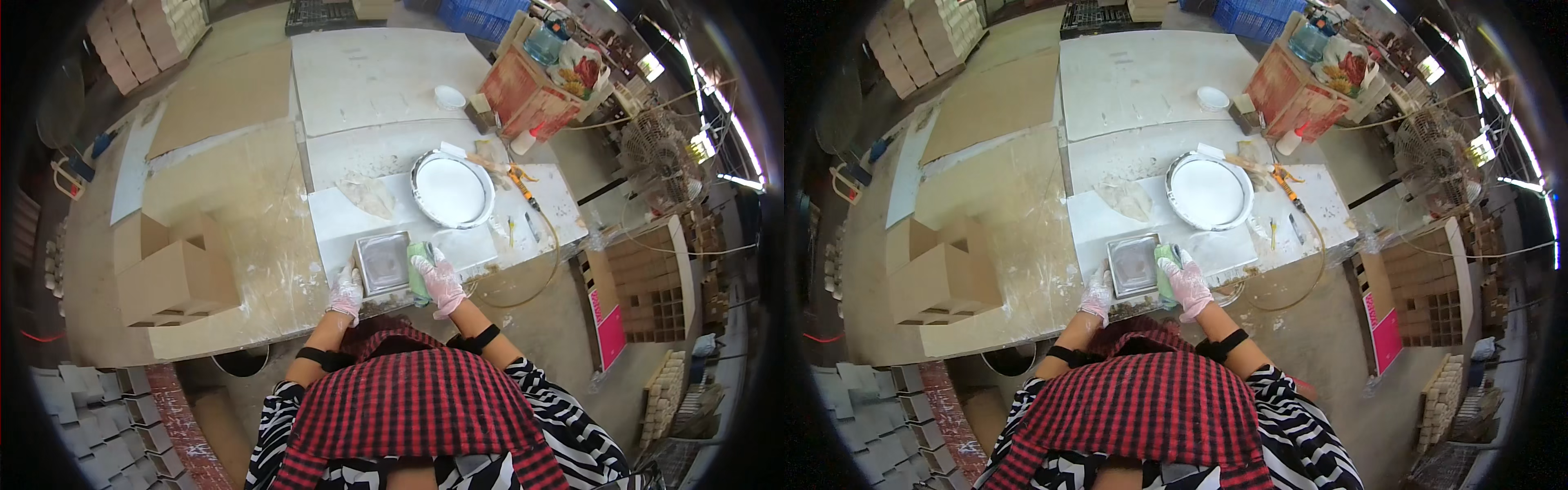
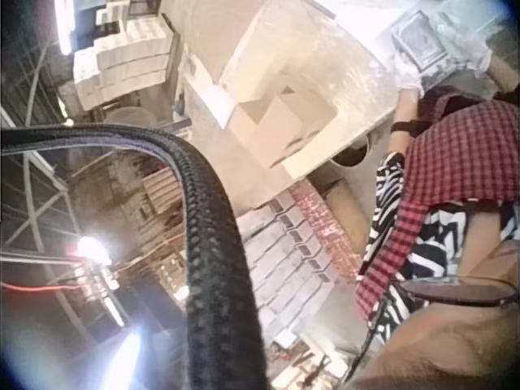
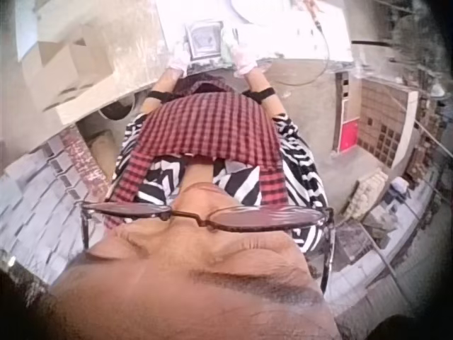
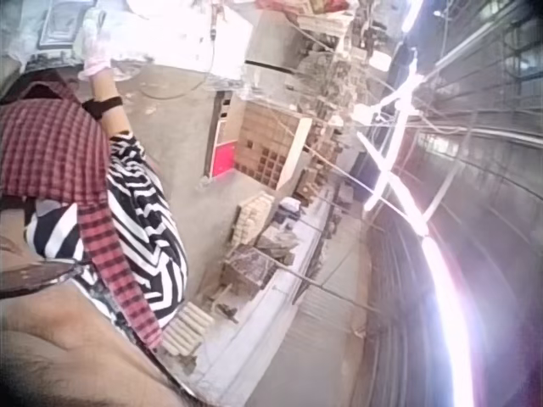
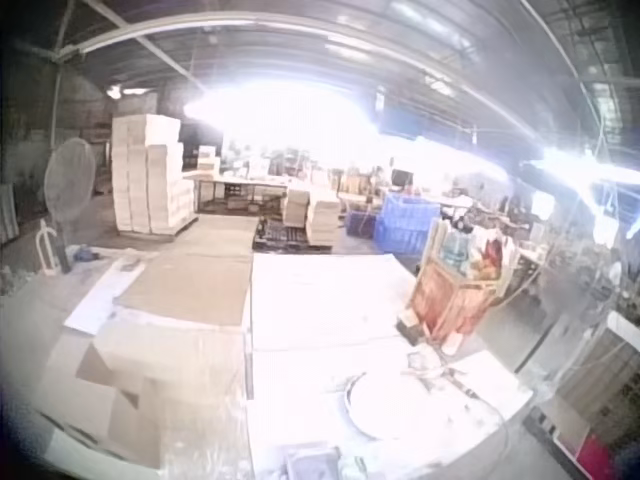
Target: The person paints wooden boxes using a green cloth dipped in white paint, covering all exterior and interior surfaces before placing them onto a stack.
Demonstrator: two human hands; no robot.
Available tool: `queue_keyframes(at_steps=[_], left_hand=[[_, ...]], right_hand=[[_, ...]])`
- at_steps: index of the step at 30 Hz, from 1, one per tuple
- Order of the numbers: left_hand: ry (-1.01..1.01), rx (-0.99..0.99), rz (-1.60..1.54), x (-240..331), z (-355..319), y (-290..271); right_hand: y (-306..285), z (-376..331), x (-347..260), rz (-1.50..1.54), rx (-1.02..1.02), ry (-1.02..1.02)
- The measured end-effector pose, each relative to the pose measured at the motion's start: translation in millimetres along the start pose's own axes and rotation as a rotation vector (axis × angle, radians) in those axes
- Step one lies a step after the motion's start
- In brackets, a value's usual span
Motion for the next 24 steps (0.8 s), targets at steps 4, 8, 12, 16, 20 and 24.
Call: queue_keyframes(at_steps=[4, 8, 12, 16, 20, 24], left_hand=[[0.090, 0.179, -0.621, 59, -18, -5], [-0.034, -0.158, -1.222, 92, -19, 11], [0.130, -0.125, -1.145, 142, -38, 0], [0.159, -0.009, -1.048, 148, -45, -13], [0.095, 0.095, -1.061, 123, -48, -15], [0.160, 0.125, -0.748, 125, -58, -19]], right_hand=[[-32, 14, 17, 0.026, 0.077, -0.024], [-71, 26, 46, 0.028, 0.099, 0.025], [-87, 39, 80, 0.235, 0.068, 0.064], [-93, 50, 60, 0.329, -0.029, -0.058], [-80, 51, 18, 0.399, -0.105, -0.056], [-66, 57, 1, 0.415, -0.178, -0.036]])
Point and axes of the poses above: each hand's wrist, its own z-axis towards the middle knuckle, its own y-axis out of the palm, x = y × z, the point moved 8 cm from there along z, towards the middle knuckle, and after that the axes turned 2 degrees about -z, right-handed, at the moved point
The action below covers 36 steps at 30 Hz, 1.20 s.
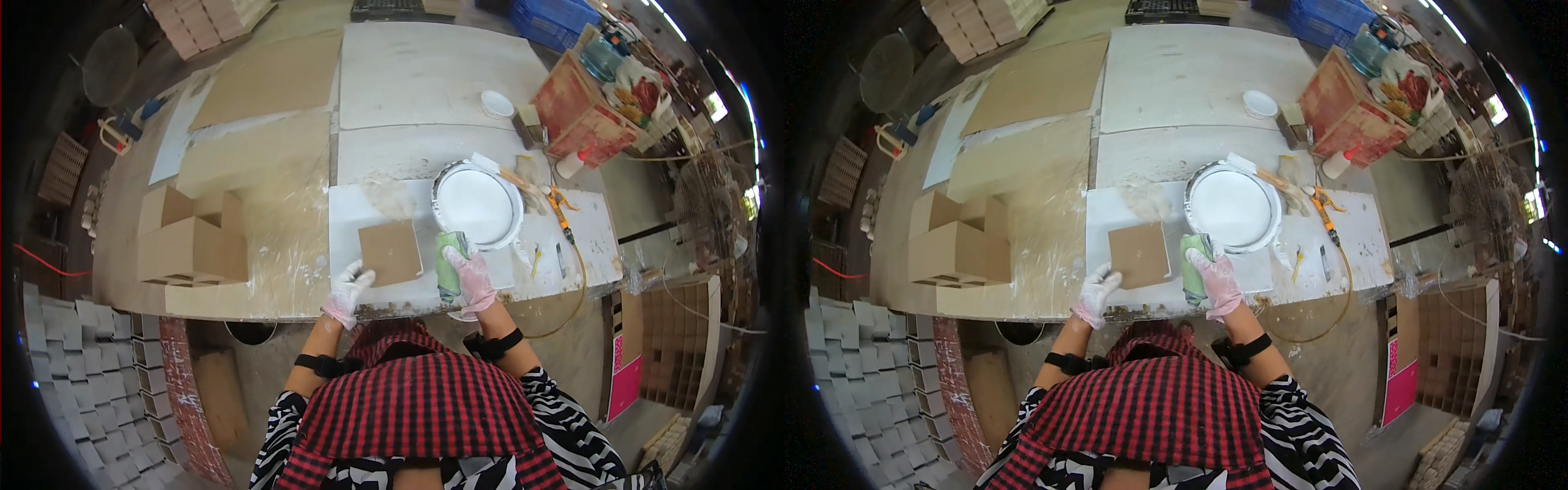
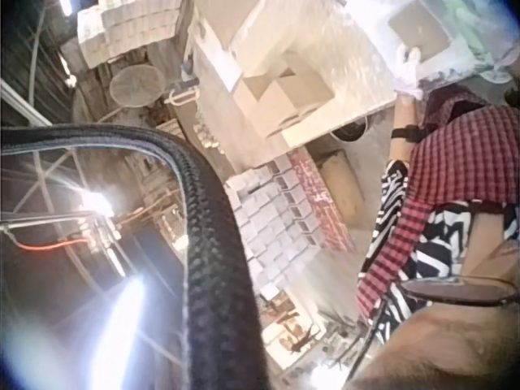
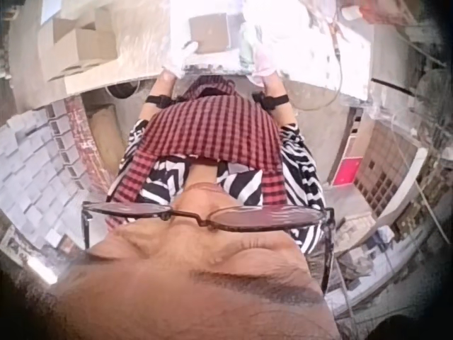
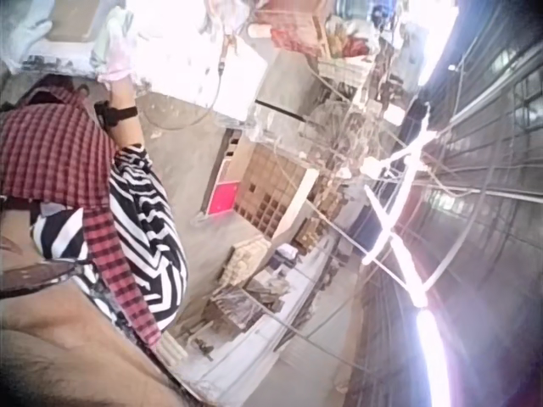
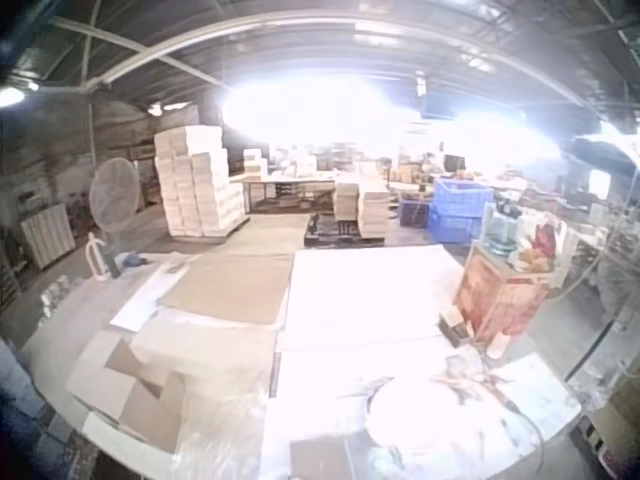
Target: The person paints wooden boxes using a green cloth dipped in white paint, covering all exterior and interior surfaces before placing them onto a stack.
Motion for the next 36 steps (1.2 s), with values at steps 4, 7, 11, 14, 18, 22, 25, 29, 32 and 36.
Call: queue_keyframes(at_steps=[4, 7, 11, 14, 18, 22, 25, 29, 32, 36], left_hand=[[0.018, -0.055, 0.240, -37, -3, -4], [0.235, 0.024, 0.342, 0, 3, 2], [0.304, -0.127, 1.189, 69, -6, 41], [0.155, -0.342, 1.450, 39, 0, 47], [0.354, -0.290, 1.607, 26, -17, 38], [0.573, -0.004, 1.506, 57, -33, 12], [0.509, -0.053, 1.469, 40, -28, 2], [0.408, -0.051, 1.506, 34, -28, 2], [0.352, -0.102, 1.451, 32, -25, -1], [0.540, 0.025, 1.178, 53, -32, -19]], right_hand=[[14, 6, -6, 0.006, -0.028, 0.012], [9, 10, -6, 0.019, 0.012, 0.011], [13, 16, -33, -0.257, -0.093, -0.068], [39, 22, -51, -0.618, -0.136, -0.086], [89, 36, -59, -0.921, -0.184, -0.229], [120, 51, -47, -1.131, -0.219, -0.315], [123, 32, -43, -1.044, -0.169, -0.254], [113, -28, -9, -1.056, -0.328, -0.245], [110, -44, -5, -1.008, -0.379, -0.103], [134, -29, -50, -1.003, -0.335, -0.161]])
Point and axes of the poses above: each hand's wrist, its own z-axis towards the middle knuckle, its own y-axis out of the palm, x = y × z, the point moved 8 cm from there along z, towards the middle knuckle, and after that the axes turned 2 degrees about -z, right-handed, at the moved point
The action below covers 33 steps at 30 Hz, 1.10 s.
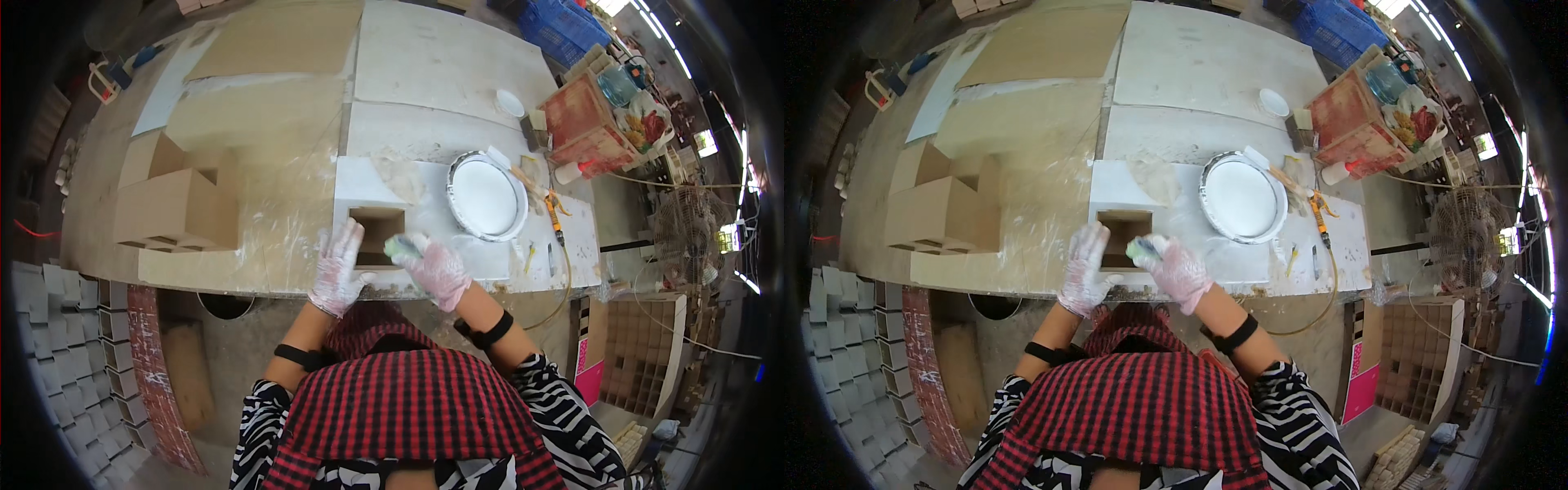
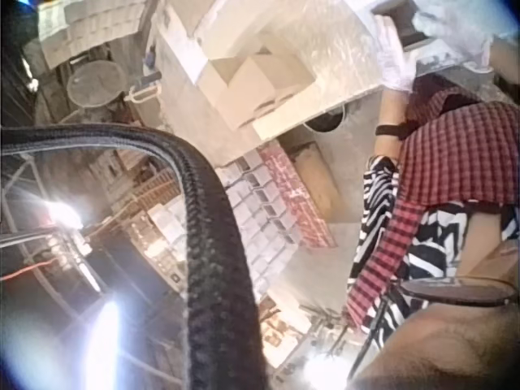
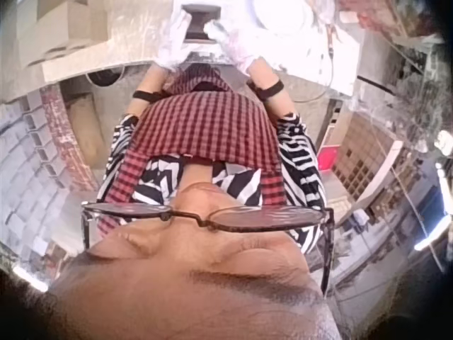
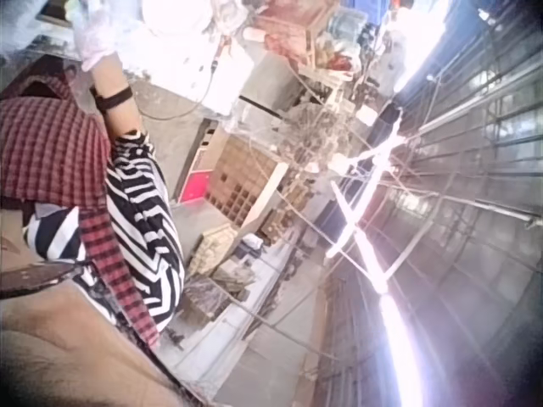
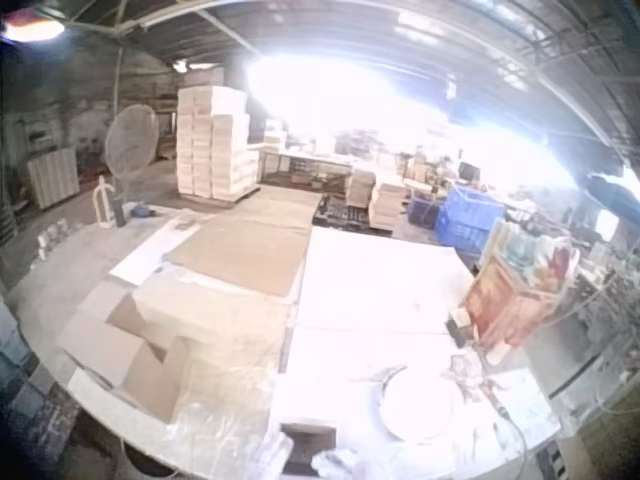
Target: The person paints wooden boxes using a green cloth dipped in white paint, covering all exterior and interior surfaces before placing them onto a stack.
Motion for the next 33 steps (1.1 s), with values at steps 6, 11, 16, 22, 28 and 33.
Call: queue_keyframes(at_steps=[6, 11, 16, 22, 28, 33], left_hand=[[-0.308, -0.133, -0.867, -68, -12, 57], [-0.228, 0.047, -0.761, -78, -27, 63], [-0.229, 0.046, -0.584, -44, -14, 14], [-0.151, 0.108, -0.610, -40, -13, 12], [-0.253, 0.040, -0.422, -43, -15, 13], [0.053, 0.053, 0.055, 21, -32, -10]], right_hand=[[57, 34, -63, -0.435, -0.130, -0.396], [84, 9, -28, -0.412, -0.193, -0.581], [44, -11, 9, -0.675, -0.292, -0.274], [67, 10, -47, -0.610, -0.110, -0.553], [37, -9, 9, -0.650, -0.188, -0.364], [-3, 7, -49, -0.581, 0.120, -0.750]])
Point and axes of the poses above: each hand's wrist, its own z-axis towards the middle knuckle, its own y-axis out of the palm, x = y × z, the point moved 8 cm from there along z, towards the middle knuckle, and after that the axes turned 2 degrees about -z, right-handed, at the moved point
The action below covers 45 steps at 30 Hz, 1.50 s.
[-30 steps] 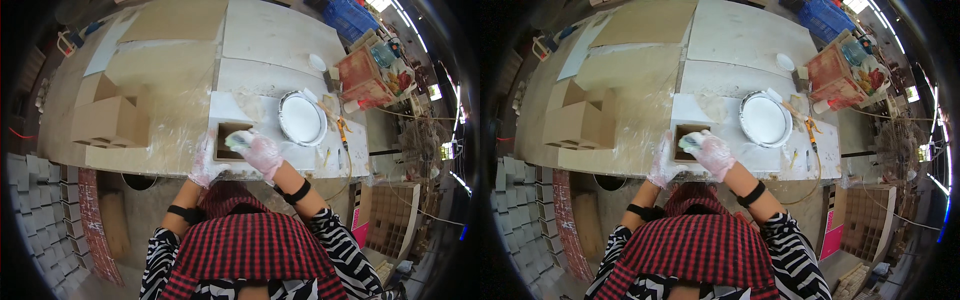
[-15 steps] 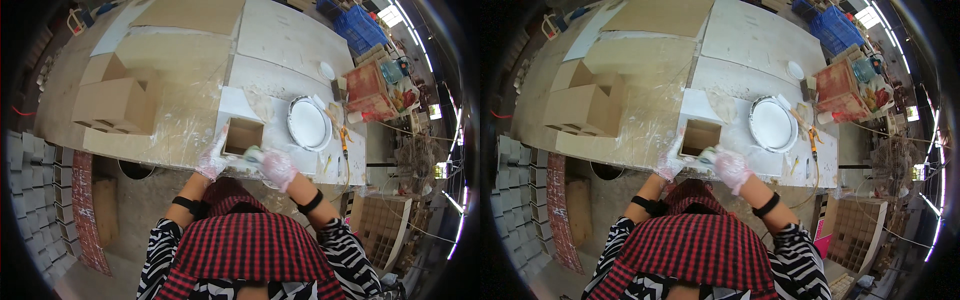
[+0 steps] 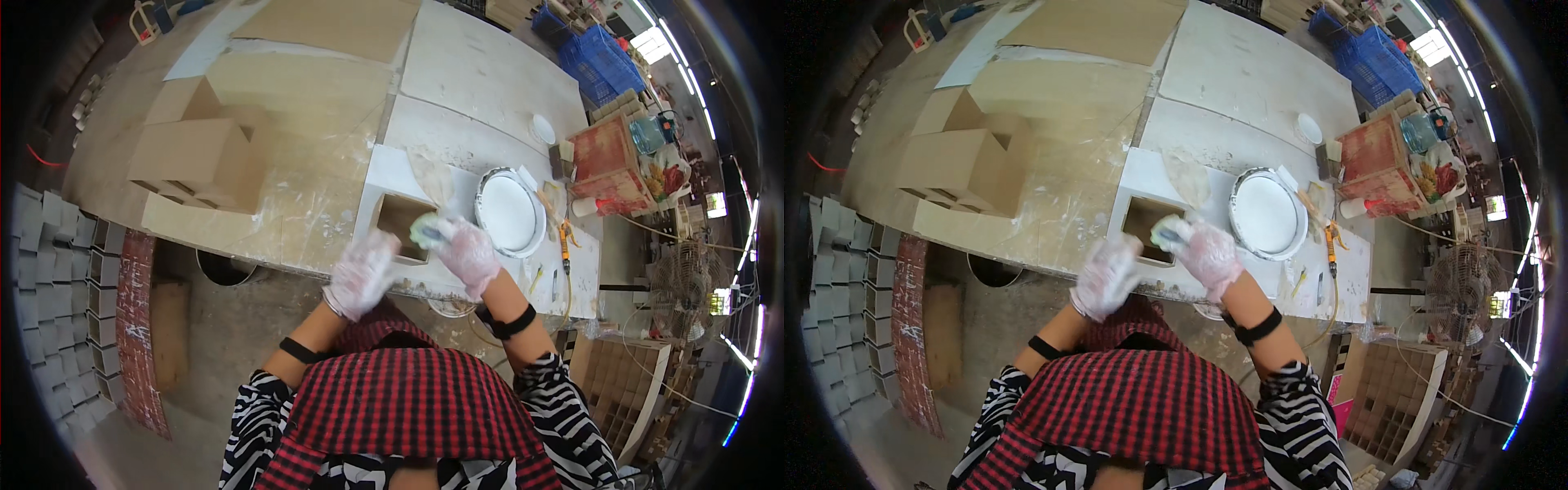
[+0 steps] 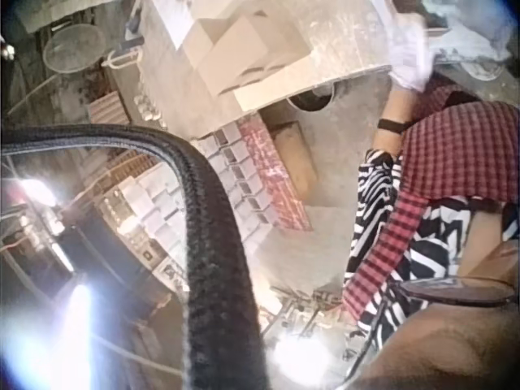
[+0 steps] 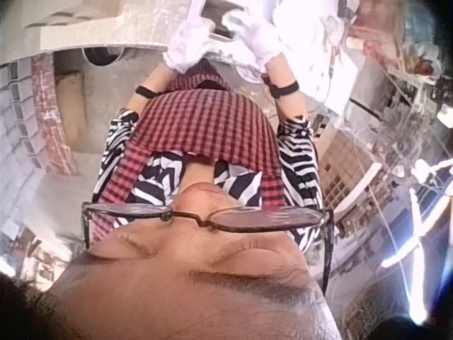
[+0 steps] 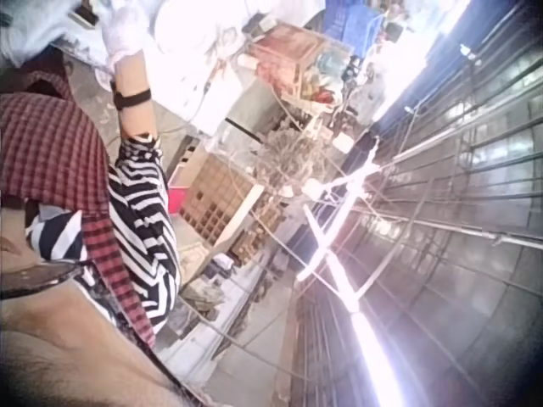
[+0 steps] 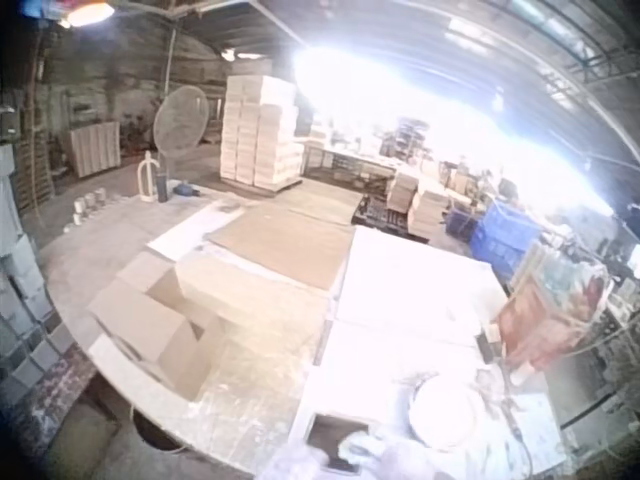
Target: The person paints wooden boxes using a green cloth dipped in white paint, covering all exterior and interior surfaces before placing them onto a stack.
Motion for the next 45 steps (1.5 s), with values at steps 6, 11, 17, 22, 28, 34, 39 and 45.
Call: queue_keyframes(at_steps=[6, 11, 17, 22, 28, 34, 39, 45], left_hand=[[0.234, -0.200, 0.384, 35, 7, 59], [0.110, -0.096, 0.296, 26, 13, 61], [0.071, -0.067, 0.222, 18, 17, 67], [0.058, -0.085, 0.237, 21, 18, 65], [0.074, -0.060, 0.250, 23, 18, 65], [0.042, -0.065, 0.349, 20, 16, 71], [0.032, -0.066, 0.274, 20, 18, 69], [0.033, -0.100, 0.295, 25, 23, 66]], right_hand=[[98, 61, -28, 0.226, -0.545, -0.174], [82, 85, -22, -0.095, -0.485, -0.347], [94, 82, -10, -0.012, -0.339, -0.364], [81, 98, 6, -0.085, -0.460, -0.339], [64, 113, 23, -0.081, -0.471, -0.125], [69, 85, 50, 0.052, -0.505, 0.089], [61, 54, 88, -0.081, -0.576, 0.194], [81, 68, 90, -0.067, -0.478, 0.218]])
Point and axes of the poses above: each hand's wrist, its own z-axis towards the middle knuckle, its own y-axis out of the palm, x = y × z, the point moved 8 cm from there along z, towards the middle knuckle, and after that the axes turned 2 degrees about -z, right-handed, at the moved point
